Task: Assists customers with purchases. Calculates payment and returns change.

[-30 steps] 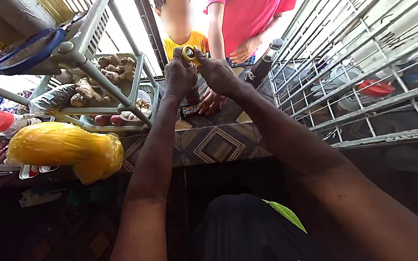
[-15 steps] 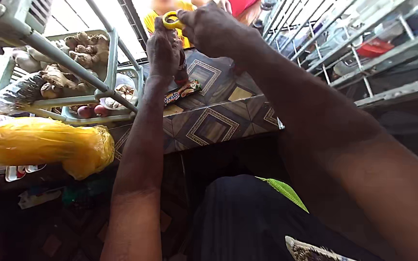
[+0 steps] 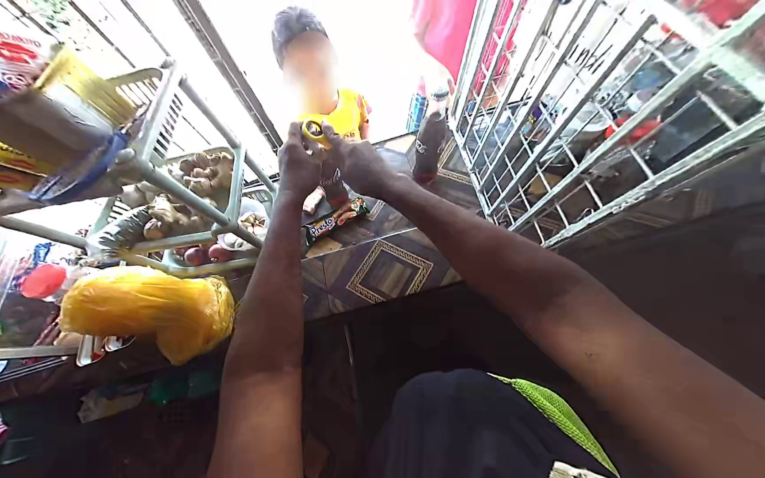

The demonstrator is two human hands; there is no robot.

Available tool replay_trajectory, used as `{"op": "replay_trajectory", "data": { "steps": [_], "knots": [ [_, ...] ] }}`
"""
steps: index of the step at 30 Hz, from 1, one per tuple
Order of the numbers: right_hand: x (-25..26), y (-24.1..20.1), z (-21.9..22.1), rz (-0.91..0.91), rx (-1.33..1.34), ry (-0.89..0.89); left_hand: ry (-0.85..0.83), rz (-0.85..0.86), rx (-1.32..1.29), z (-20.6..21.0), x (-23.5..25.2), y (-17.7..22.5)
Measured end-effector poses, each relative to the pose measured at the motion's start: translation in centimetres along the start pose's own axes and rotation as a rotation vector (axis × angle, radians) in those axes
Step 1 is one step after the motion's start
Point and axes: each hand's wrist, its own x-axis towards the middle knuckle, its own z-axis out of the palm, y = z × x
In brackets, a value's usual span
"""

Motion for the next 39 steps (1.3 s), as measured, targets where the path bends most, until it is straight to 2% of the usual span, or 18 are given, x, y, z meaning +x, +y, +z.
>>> {"op": "replay_trajectory", "data": {
  "steps": [2,3,4,5,6,9,15,19,21,24,25,27,31,33,37,39],
  "knots": [
    [0.0,0.5,0.5,-0.044,0.026,0.015,0.015,0.020,0.065,-0.1,-0.6,0.6],
    [0.1,0.8,0.6,-0.057,0.032,0.024,-0.090,-0.078,0.183,-1.1,-0.9,2.5],
    [0.3,1.0,0.8,-0.069,0.021,0.028,-0.415,-0.321,0.300,-3.4,0.1,5.9],
    [0.6,0.9,0.7,-0.080,-0.007,0.023,-0.081,-0.083,0.204,-1.3,-1.0,2.6],
    [0.9,0.7,0.4,-0.077,-0.032,-0.008,0.016,-0.001,0.099,-0.5,-0.9,0.8],
    [0.9,-0.6,-1.5,-0.054,-0.071,-0.097,0.003,-0.011,0.003,-0.2,-0.6,-0.2],
    [0.9,-2.1,-2.3,-0.008,-0.091,-0.150,0.020,-0.043,0.174,-0.3,-1.0,0.2],
    [0.2,-4.3,-5.9,0.001,-0.237,-0.200,0.001,0.066,0.252,0.2,-1.1,1.7],
    [-0.8,-4.6,-5.8,0.027,-0.223,-0.136,-0.015,0.139,0.297,0.2,-1.3,1.4],
    [-2.9,-2.9,-0.9,0.061,-0.035,0.183,0.010,0.091,0.309,-0.1,-0.7,0.5],
    [-4.3,-2.4,0.3,0.086,0.079,0.199,0.011,0.066,0.268,-0.2,-0.6,0.4],
    [-7.8,-0.8,2.1,0.158,0.241,0.091,-0.017,0.064,0.173,-0.5,-0.5,-0.2],
    [-15.3,4.2,3.1,0.284,0.318,-0.029,-0.037,0.080,0.103,-0.2,-0.6,0.5],
    [-17.5,6.0,3.3,0.296,0.367,0.023,-0.037,0.032,0.121,-0.2,-1.0,1.5],
    [-18.2,7.7,4.1,0.260,0.475,0.253,0.035,-0.064,0.040,0.8,-1.5,2.6],
    [-17.8,7.8,3.8,0.268,0.493,0.265,0.101,-0.097,-0.040,1.3,-1.1,1.9]
  ]
}}
